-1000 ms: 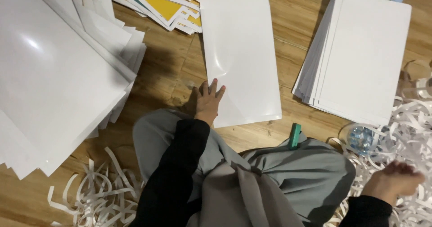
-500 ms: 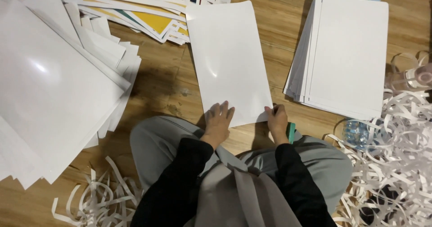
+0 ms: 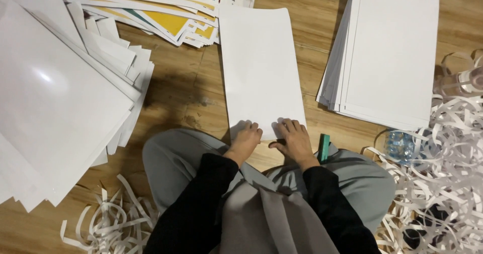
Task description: The person sits on the floor and repeatedly applies glue to the edges of white paper sheets using a green glue stick. They then place the glued sheets onto a stack of papers to their right.
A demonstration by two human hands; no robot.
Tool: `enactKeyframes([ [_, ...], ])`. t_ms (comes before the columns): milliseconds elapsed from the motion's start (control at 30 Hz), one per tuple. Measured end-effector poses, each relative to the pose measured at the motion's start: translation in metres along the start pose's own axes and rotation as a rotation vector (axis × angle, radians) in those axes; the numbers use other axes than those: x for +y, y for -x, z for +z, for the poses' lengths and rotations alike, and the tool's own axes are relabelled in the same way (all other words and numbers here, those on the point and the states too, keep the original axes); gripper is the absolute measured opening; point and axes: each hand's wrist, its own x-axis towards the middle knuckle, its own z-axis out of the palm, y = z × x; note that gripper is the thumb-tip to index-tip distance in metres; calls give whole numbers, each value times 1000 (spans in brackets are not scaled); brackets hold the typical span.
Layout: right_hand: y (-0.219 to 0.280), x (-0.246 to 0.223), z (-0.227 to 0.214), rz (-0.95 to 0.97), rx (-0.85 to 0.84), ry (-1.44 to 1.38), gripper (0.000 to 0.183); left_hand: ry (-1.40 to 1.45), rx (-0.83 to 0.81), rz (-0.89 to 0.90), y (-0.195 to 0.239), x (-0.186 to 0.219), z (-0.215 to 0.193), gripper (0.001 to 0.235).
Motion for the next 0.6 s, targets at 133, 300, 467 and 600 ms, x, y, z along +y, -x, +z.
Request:
enactKeyframes([
  [133,-13,-1,-7,-40,8,9,39,201,-30,-108,-7,-7,3,24],
  [300,-47,16,31,104,-152,-59,23,355,-229,-301,-33,-24,8,19],
  [467,-87,7,-4,204,-449,266,45,138,-330,-330,-50,-33,-17,63],
  [600,-71,29,-20,233,-480,238,58,57,-349,-307,-20,-50,-46,65],
])
